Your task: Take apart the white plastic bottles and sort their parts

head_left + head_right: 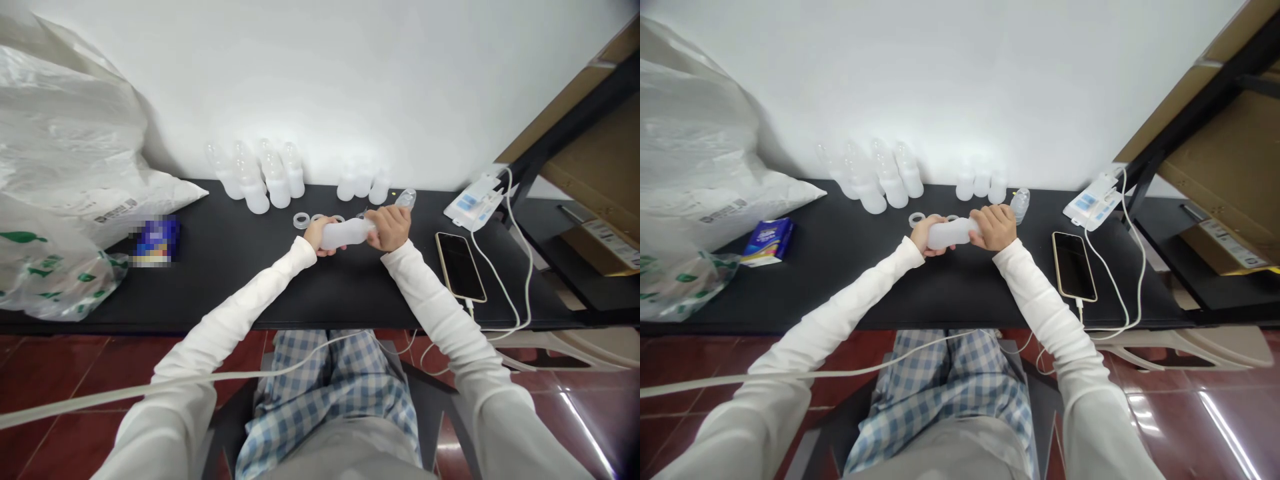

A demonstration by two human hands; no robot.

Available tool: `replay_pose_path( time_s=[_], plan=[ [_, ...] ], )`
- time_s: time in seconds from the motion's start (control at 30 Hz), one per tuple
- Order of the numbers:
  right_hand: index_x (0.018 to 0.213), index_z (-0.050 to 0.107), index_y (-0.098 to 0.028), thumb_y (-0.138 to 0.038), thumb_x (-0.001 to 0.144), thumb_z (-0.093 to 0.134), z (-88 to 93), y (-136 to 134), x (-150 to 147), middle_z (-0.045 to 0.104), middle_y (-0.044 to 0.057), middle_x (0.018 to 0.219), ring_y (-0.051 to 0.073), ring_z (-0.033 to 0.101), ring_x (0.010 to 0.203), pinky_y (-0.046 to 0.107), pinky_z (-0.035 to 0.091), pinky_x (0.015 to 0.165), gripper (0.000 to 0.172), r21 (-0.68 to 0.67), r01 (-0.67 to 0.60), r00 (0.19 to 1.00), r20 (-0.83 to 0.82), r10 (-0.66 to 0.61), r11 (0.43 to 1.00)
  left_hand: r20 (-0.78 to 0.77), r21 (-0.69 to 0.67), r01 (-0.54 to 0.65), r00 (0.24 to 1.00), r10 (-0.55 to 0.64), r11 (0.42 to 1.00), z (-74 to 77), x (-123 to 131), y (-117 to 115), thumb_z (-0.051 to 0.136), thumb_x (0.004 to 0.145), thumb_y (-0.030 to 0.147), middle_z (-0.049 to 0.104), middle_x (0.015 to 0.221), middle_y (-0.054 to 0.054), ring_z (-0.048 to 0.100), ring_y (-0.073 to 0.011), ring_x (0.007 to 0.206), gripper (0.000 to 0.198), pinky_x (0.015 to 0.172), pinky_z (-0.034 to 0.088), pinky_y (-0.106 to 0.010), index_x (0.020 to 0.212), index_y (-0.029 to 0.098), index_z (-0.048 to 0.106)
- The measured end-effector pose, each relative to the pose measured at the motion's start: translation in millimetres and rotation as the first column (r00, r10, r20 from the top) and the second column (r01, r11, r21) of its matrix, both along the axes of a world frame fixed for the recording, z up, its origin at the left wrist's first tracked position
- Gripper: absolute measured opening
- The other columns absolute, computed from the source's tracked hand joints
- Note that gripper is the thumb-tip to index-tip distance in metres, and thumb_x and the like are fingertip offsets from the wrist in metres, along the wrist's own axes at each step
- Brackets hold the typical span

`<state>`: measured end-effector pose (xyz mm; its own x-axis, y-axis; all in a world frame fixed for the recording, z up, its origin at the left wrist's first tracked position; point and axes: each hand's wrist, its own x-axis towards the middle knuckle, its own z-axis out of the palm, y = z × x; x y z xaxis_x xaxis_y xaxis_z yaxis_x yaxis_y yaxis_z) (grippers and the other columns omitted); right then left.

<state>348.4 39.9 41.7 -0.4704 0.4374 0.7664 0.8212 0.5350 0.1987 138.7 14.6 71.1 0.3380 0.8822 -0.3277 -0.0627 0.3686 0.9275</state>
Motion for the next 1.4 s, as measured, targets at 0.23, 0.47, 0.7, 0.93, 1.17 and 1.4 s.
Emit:
replay_pose_path(
  time_s=[0.23, 0.47, 0.7, 0.93, 1.17, 1.4],
  plan=[
    [0.112, 0.062, -0.029, -0.039, 0.099, 0.042, 0.8, -0.4, -13.0, 0.061, 0.009, 0.118, 0.026, 0.053, 0.11, 0.045, 0.036, 0.093, 0.026, -0.225, -0.074, 0.997, -0.038, 0.067, 0.972, 0.011, 0.25, -0.282, 0.957, 0.289, 0.926, -5.3, -26.8, 16.8, 0.044, 0.081, 0.053, 0.058, 0.05, -0.003, 0.044, -0.0127, 0.028, 0.034, 0.029, 0.022, -0.023, 0.068, 0.021, 0.046],
    [0.135, 0.046, -0.021, -0.047, 0.094, 0.047, 15.2, -5.4, -13.4, 0.054, 0.015, 0.134, 0.03, 0.048, 0.122, 0.048, 0.034, 0.098, 0.048, -0.284, -0.194, 0.977, -0.142, 0.159, 0.939, 0.001, 0.697, -0.368, 0.858, 0.514, 0.615, -21.3, -33.2, 18.9, 0.043, 0.09, 0.053, 0.064, 0.067, -0.002, 0.057, -0.0128, 0.052, 0.042, 0.045, 0.043, -0.026, 0.07, 0.02, 0.059],
    [0.121, 0.059, -0.015, -0.049, 0.102, 0.032, 13.6, -1.2, -12.6, 0.068, 0.013, 0.104, 0.025, 0.057, 0.098, 0.04, 0.042, 0.088, 0.048, -0.469, -0.217, 0.976, -0.107, 0.188, 0.856, -0.12, 0.921, -0.1, 0.847, 0.518, 0.377, -21.1, -41.6, 16.1, 0.033, 0.098, 0.052, 0.071, 0.086, -0.005, 0.067, -0.0184, 0.085, 0.047, 0.08, 0.052, -0.032, 0.085, 0.021, 0.066],
    [0.126, 0.057, -0.02, -0.042, 0.098, 0.048, 10.6, -4.8, -29.0, 0.066, 0.013, 0.121, 0.025, 0.056, 0.11, 0.041, 0.045, 0.095, 0.037, -0.367, -0.238, 0.971, -0.055, 0.235, 0.899, -0.158, 0.842, -0.129, 0.87, 0.467, 0.525, -23.4, -65.9, 42.3, 0.038, 0.094, 0.044, 0.073, 0.079, -0.003, 0.066, -0.0198, 0.079, 0.043, 0.08, 0.053, -0.035, 0.071, 0.022, 0.066],
    [0.107, 0.062, -0.028, -0.026, 0.095, 0.046, 8.9, 4.5, -7.4, 0.061, 0.009, 0.117, 0.025, 0.056, 0.111, 0.048, 0.045, 0.095, 0.021, -0.214, -0.078, 0.982, -0.186, 0.037, 0.974, -0.051, 0.695, -0.33, 0.863, 0.502, 0.639, -34.5, -77.2, 70.7, 0.036, 0.096, 0.063, 0.071, 0.079, -0.006, 0.066, -0.0183, 0.076, 0.056, 0.072, 0.055, -0.037, 0.075, 0.018, 0.063],
    [0.121, 0.052, -0.019, -0.045, 0.091, 0.053, 14.5, 8.2, 1.5, 0.056, 0.016, 0.116, 0.031, 0.054, 0.111, 0.056, 0.042, 0.096, 0.039, -0.112, 0.089, 0.896, -0.426, -0.129, 0.99, -0.013, 0.657, -0.245, 0.942, 0.335, 0.713, -35.3, -38.8, 78.8, 0.058, 0.079, 0.075, 0.073, 0.1, -0.011, 0.071, -0.0237, 0.09, 0.062, 0.074, 0.059, -0.037, 0.105, 0.019, 0.066]
  ],
)
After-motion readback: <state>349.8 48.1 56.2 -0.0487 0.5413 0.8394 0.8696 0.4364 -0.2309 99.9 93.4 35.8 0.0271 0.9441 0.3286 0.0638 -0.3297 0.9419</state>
